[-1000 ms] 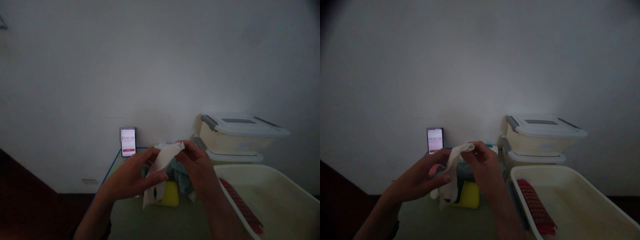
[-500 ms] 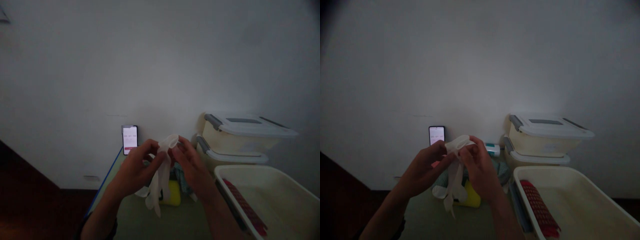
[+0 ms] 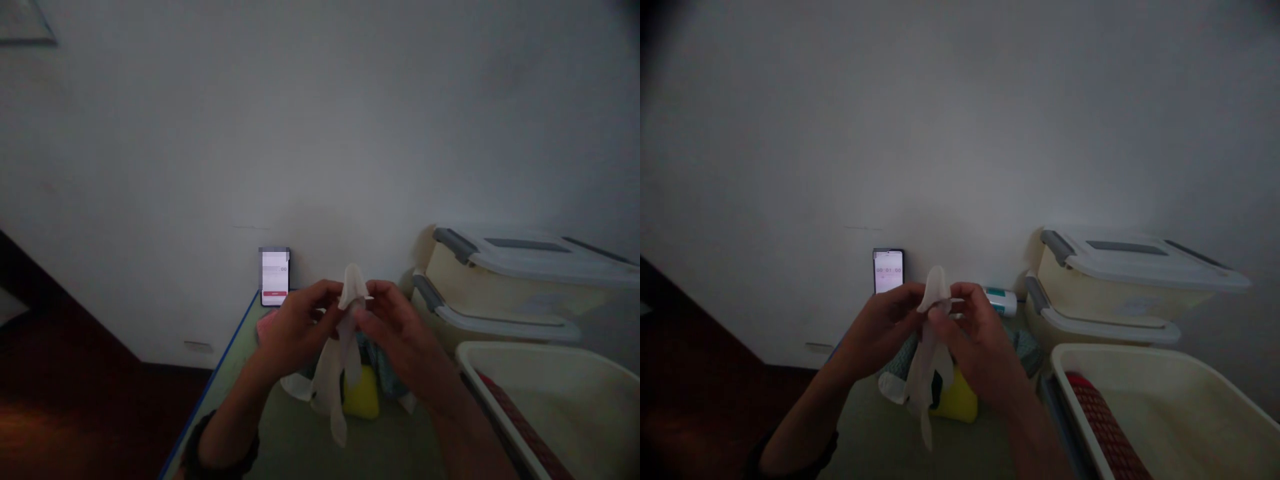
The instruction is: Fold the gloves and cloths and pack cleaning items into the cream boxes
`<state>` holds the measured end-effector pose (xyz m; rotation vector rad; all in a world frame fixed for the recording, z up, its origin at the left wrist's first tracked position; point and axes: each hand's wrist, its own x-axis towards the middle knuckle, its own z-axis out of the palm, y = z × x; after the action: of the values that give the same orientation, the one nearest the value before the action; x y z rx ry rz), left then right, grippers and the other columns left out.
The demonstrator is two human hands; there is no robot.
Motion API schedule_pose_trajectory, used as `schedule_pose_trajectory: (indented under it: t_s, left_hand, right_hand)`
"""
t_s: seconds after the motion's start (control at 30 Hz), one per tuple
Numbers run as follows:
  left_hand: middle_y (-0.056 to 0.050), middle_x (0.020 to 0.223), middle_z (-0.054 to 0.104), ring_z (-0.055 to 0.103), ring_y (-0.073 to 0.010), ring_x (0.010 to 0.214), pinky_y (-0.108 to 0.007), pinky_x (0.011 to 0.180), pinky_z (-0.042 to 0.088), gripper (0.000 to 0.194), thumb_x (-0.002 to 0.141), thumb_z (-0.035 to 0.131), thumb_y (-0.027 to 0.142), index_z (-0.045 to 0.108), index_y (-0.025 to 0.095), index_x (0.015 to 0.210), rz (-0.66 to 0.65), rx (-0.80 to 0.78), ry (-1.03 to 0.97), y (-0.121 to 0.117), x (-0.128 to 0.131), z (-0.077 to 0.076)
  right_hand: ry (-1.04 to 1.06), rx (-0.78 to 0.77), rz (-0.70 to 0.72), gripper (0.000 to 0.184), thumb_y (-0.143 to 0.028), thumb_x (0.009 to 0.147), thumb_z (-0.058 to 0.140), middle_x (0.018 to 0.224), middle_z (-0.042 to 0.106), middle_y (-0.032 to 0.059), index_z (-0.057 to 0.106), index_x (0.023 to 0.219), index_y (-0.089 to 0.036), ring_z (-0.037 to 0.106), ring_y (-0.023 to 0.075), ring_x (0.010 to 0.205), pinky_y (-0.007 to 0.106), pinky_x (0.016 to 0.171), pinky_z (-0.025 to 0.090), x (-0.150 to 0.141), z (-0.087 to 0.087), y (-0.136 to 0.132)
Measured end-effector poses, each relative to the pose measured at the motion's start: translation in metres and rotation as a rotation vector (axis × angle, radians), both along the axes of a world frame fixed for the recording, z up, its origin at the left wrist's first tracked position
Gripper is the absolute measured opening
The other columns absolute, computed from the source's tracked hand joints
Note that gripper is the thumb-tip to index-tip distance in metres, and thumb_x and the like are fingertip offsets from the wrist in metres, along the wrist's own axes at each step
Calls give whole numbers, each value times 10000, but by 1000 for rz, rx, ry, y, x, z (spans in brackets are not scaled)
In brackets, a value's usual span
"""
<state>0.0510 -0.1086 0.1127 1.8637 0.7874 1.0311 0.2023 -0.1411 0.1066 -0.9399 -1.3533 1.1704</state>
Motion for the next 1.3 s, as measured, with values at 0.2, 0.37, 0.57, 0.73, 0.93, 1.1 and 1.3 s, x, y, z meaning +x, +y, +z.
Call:
schedule_pose_trajectory:
  t_s: [0.2,0.37,0.57,0.73,0.93,1.1,1.3]
  left_hand:
    - [31,662,478,438,-91,587,-201,512,375,111,824,469,261,514,179,766,53,-96,-180,11,-5,-7]
    - [28,637,433,393,-98,582,-189,478,324,157,800,442,247,474,175,664,93,-216,-170,12,-13,-9]
    - [50,598,385,349,-73,532,-171,444,285,268,851,446,367,447,176,663,60,-160,-149,-10,-7,10]
    - [66,602,421,365,-51,510,-135,422,299,213,852,506,341,434,187,724,43,-67,-181,-17,-8,17]
    - [37,806,608,532,-59,584,-131,479,416,213,834,541,183,476,262,1021,55,158,-132,-21,-20,24]
    - [30,774,659,597,-78,649,-157,568,457,179,819,519,100,597,245,891,90,443,198,-21,-36,27]
    - [16,697,638,621,-110,659,-174,540,473,145,781,528,85,563,208,850,125,531,120,-25,-39,27]
  right_hand:
    - [148,30,-205,169,-363,810,588,811,600,-22,541,914,-238,548,109,753,224,682,452,3,-7,8]
    - [314,-45,-240,245,-391,742,657,716,604,-44,559,909,-241,535,99,657,194,593,422,0,-8,7]
    - [322,-71,-134,304,-473,828,516,755,577,-13,564,1033,-253,532,117,655,214,559,432,-7,0,-3]
    - [138,81,-77,228,-399,824,554,748,542,-44,518,1018,-285,513,94,639,196,552,424,-4,11,-15]
    - [-302,348,-234,70,-292,849,536,823,556,-12,540,879,-228,532,117,759,248,669,443,2,21,-25]
    - [-537,607,-262,33,-223,839,559,880,567,-6,576,814,-211,546,98,829,224,743,427,14,30,-33]
    - [-728,570,-239,107,-267,852,556,819,576,-17,578,766,-207,545,91,746,220,680,427,24,35,-46]
